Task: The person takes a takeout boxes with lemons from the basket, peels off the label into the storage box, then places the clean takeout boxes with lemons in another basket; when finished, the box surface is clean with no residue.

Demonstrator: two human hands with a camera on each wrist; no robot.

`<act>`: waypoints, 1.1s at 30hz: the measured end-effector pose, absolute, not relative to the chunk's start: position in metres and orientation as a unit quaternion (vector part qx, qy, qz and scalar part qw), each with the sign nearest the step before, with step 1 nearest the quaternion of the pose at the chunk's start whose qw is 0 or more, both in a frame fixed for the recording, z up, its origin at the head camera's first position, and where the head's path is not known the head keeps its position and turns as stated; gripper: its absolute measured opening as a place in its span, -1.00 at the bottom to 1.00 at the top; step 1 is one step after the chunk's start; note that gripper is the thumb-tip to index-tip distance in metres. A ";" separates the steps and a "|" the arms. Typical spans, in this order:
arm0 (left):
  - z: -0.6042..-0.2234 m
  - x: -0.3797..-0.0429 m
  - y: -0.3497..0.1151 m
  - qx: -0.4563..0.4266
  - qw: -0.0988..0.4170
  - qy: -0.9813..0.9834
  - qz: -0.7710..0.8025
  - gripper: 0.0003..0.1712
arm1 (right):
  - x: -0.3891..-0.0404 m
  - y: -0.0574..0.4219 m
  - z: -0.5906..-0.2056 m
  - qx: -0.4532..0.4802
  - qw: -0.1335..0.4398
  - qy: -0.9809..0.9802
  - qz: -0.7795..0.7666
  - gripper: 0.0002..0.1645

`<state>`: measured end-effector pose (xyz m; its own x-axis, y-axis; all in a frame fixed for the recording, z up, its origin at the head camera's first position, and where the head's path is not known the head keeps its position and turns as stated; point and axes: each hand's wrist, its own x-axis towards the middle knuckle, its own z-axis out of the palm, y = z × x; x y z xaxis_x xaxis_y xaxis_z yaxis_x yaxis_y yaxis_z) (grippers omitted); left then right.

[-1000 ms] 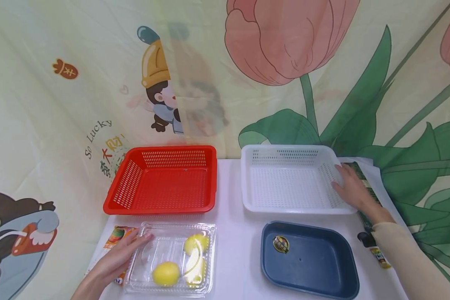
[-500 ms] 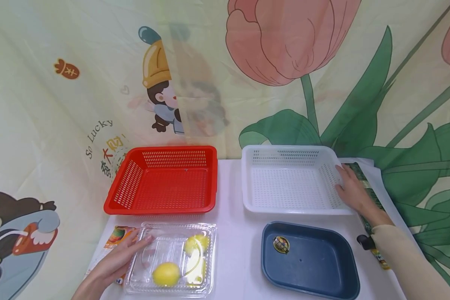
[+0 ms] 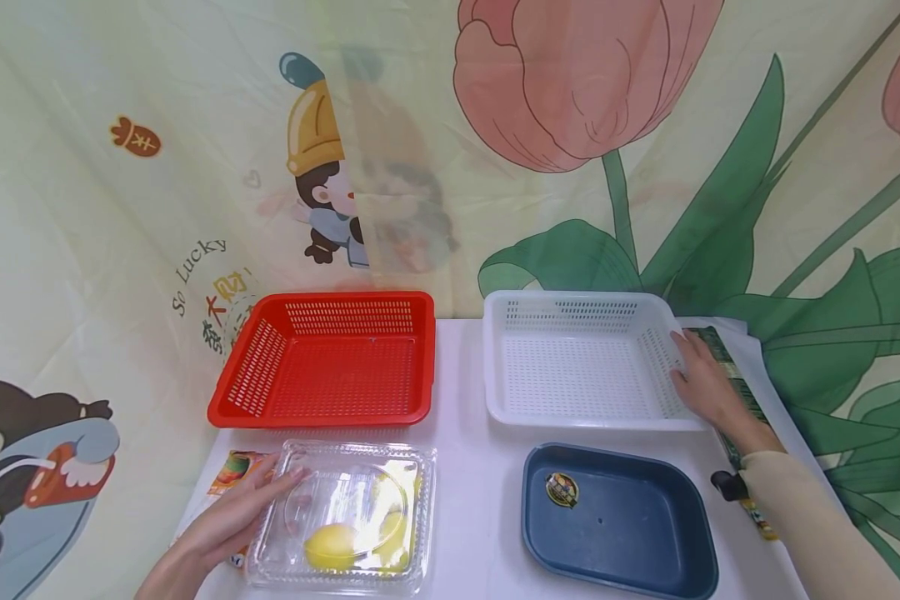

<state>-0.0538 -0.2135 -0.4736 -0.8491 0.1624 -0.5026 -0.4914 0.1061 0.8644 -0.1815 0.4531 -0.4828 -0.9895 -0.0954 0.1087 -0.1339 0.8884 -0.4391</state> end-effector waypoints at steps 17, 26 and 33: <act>-0.416 -0.069 -0.186 -0.082 0.268 0.695 0.662 -0.16 | -0.182 0.452 -0.482 0.052 0.041 -0.972 0.227 -0.15; -0.394 -0.095 -0.148 -0.052 0.253 0.692 0.675 -0.19 | -0.180 0.450 -0.481 0.049 0.043 -0.972 0.226 -0.16; -0.387 -0.126 -0.110 -0.018 0.235 0.683 0.691 -0.20 | -0.180 0.450 -0.482 0.053 0.046 -0.972 0.223 -0.15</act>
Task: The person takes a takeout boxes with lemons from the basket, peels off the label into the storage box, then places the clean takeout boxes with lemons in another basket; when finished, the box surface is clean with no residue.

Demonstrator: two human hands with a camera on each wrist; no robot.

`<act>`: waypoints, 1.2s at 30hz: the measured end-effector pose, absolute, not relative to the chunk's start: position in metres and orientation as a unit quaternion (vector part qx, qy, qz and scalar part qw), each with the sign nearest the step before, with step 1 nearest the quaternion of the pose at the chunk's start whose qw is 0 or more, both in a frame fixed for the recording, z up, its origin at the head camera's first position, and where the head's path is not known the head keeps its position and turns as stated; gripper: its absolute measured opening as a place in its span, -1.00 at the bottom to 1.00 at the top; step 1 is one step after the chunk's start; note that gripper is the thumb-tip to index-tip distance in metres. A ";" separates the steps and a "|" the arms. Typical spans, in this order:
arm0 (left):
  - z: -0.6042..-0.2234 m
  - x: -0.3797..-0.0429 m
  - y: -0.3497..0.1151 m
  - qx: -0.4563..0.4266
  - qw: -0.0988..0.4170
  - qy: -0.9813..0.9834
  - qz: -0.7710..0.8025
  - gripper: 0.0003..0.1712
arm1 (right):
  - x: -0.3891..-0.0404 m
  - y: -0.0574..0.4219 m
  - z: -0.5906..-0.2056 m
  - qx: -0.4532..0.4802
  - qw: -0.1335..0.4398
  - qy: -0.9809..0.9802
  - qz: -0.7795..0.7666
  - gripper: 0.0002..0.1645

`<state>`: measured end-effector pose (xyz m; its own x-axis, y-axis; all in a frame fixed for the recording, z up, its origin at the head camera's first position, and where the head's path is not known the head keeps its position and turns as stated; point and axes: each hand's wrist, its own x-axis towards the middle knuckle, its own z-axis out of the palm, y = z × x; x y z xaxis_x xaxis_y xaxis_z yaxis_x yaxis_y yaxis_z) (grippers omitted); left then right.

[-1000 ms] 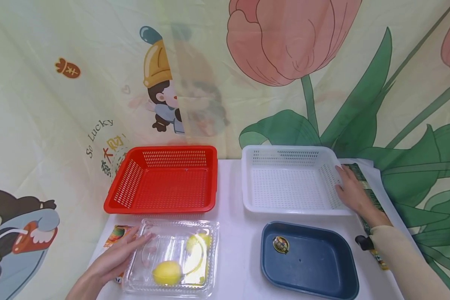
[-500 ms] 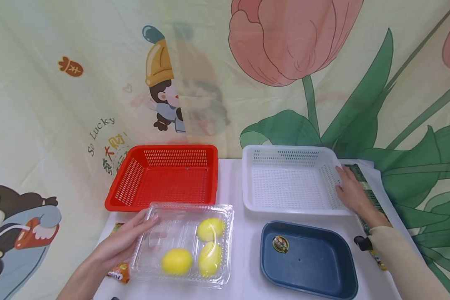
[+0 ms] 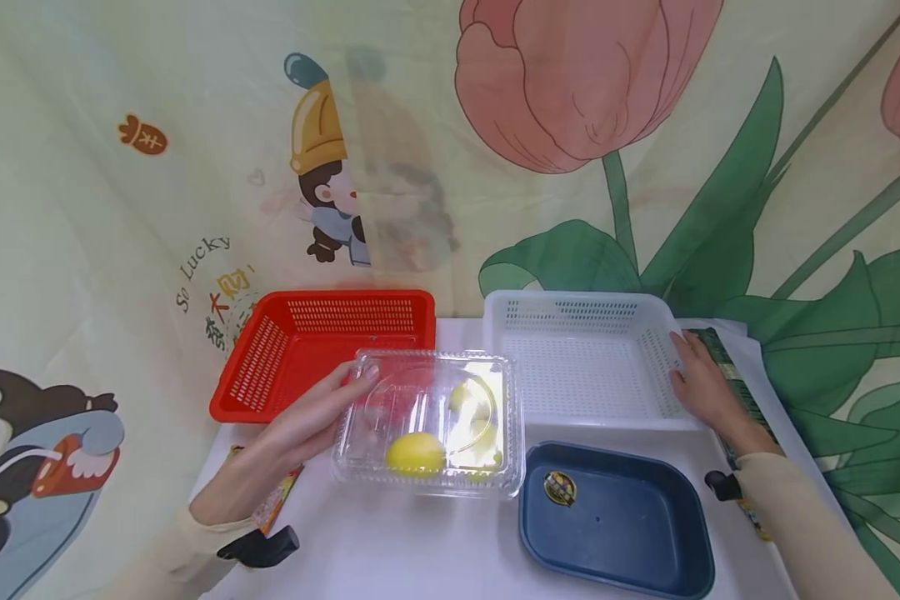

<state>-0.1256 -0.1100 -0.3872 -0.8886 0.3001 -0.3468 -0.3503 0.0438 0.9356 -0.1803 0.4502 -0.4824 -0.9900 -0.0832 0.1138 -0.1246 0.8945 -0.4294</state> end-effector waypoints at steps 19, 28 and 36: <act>-0.374 -0.210 -0.024 -0.045 0.308 0.620 0.721 -0.17 | -0.184 0.448 -0.488 0.065 0.071 -0.971 0.221 -0.18; -0.375 -0.237 0.021 -0.030 0.317 0.611 0.724 -0.12 | -0.181 0.448 -0.488 0.068 0.077 -0.970 0.220 -0.19; -0.379 -0.253 0.060 -0.055 0.323 0.597 0.732 -0.13 | -0.182 0.450 -0.484 0.066 0.080 -0.971 0.217 -0.20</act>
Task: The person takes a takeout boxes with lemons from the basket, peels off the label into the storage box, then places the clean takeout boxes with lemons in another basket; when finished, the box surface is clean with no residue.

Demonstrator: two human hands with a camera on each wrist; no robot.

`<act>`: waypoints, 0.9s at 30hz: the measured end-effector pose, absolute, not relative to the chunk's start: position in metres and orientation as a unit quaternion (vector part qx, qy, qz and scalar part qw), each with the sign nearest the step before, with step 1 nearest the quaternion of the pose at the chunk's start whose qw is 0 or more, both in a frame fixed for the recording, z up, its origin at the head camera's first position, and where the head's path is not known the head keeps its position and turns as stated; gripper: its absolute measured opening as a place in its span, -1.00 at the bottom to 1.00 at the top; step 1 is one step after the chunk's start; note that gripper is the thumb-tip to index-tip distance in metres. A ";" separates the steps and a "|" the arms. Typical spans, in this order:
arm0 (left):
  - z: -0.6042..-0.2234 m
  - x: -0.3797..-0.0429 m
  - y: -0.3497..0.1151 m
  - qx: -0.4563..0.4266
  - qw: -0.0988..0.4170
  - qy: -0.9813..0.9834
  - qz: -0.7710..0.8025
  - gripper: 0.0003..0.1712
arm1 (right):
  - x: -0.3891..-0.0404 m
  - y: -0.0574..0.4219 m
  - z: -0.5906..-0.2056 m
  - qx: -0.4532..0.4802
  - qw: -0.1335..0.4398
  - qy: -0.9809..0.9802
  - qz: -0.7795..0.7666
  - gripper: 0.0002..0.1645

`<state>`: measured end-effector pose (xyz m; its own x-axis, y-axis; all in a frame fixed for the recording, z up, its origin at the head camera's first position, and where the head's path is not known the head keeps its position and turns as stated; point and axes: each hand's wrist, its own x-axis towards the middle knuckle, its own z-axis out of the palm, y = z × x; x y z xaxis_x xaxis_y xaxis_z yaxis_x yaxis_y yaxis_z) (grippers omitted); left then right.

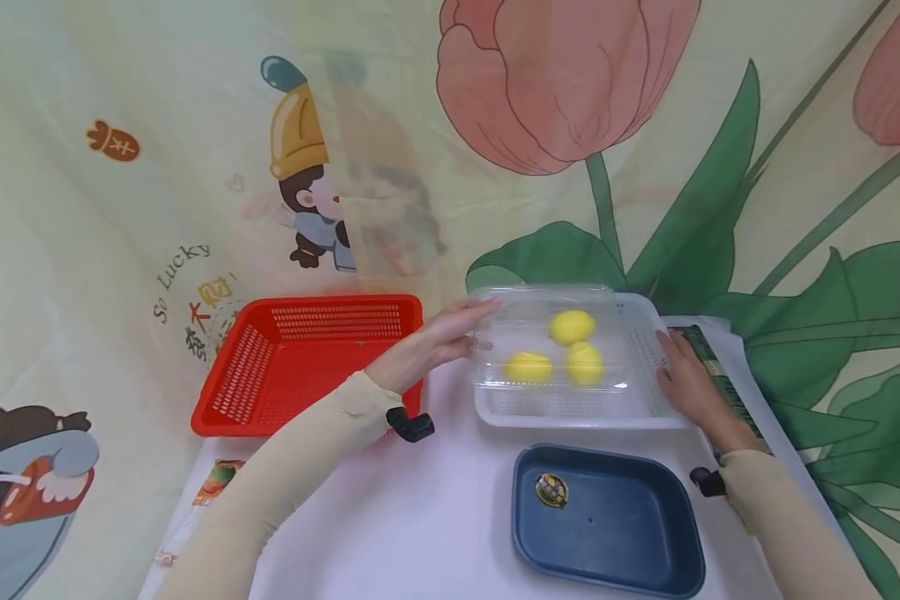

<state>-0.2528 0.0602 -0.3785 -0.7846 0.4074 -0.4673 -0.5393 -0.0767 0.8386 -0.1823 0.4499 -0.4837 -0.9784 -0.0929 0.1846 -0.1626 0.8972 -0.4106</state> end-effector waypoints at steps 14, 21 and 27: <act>-0.393 -0.274 0.104 -0.059 0.333 0.608 0.718 -0.04 | -0.183 0.450 -0.481 0.049 0.063 -0.973 0.215 -0.19; -0.413 -0.284 0.118 -0.072 0.331 0.617 0.711 -0.05 | -0.185 0.449 -0.481 0.037 0.049 -0.971 0.229 -0.19; -0.426 -0.289 0.128 -0.091 0.319 0.604 0.724 -0.04 | -0.185 0.451 -0.483 0.032 0.045 -0.971 0.232 -0.19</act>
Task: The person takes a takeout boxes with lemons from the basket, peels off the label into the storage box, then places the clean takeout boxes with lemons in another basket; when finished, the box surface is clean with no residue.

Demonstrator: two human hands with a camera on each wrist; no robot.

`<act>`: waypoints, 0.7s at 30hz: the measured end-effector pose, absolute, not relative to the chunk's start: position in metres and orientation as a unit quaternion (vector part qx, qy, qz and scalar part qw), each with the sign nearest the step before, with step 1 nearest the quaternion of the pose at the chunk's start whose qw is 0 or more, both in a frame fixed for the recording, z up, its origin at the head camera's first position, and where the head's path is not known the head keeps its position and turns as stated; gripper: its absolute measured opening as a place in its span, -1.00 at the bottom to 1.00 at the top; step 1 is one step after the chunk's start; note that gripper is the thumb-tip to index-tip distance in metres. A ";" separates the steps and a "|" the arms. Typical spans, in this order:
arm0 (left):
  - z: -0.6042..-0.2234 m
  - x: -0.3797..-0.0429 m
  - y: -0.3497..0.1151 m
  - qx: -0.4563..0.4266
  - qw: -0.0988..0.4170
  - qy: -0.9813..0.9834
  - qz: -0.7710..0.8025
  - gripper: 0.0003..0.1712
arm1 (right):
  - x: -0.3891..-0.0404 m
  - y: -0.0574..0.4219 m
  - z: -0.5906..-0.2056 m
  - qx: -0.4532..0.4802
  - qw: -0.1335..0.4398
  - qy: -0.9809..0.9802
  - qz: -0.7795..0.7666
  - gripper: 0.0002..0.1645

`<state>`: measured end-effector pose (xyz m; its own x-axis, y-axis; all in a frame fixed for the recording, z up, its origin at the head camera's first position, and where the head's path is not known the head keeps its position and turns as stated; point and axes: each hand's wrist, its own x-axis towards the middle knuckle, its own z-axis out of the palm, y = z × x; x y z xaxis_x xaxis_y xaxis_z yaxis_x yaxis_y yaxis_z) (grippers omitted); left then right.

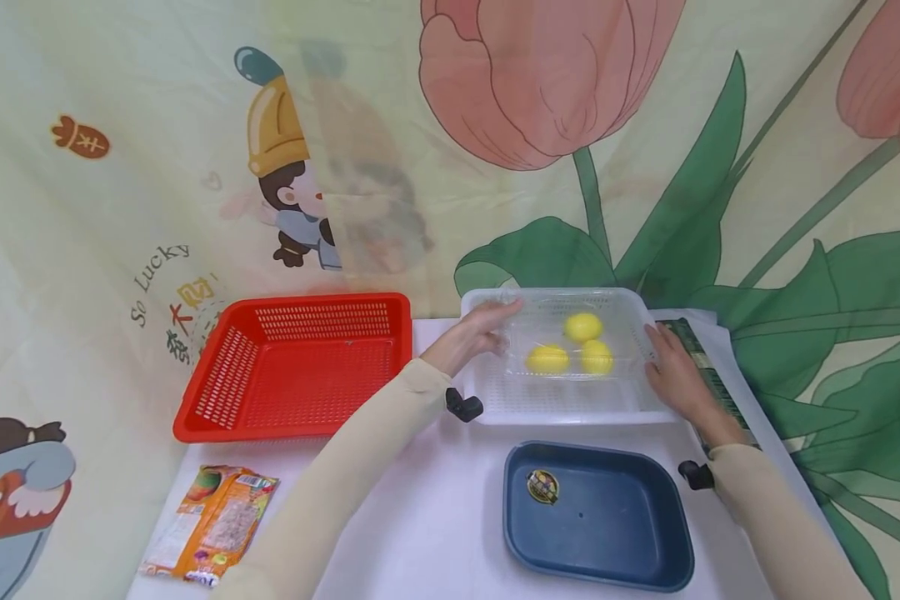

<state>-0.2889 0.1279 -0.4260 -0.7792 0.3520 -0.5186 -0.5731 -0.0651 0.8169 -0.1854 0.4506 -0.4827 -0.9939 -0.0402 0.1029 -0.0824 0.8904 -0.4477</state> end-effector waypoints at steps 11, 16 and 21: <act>-0.448 -0.290 0.138 -0.109 0.305 0.594 0.736 -0.08 | -0.185 0.447 -0.481 0.038 0.056 -0.969 0.236 -0.19; -0.453 -0.288 0.142 -0.117 0.287 0.611 0.729 -0.11 | -0.184 0.446 -0.482 0.031 0.049 -0.969 0.240 -0.18; -0.460 -0.285 0.145 -0.127 0.278 0.617 0.725 -0.14 | -0.183 0.446 -0.481 0.037 0.052 -0.971 0.231 -0.19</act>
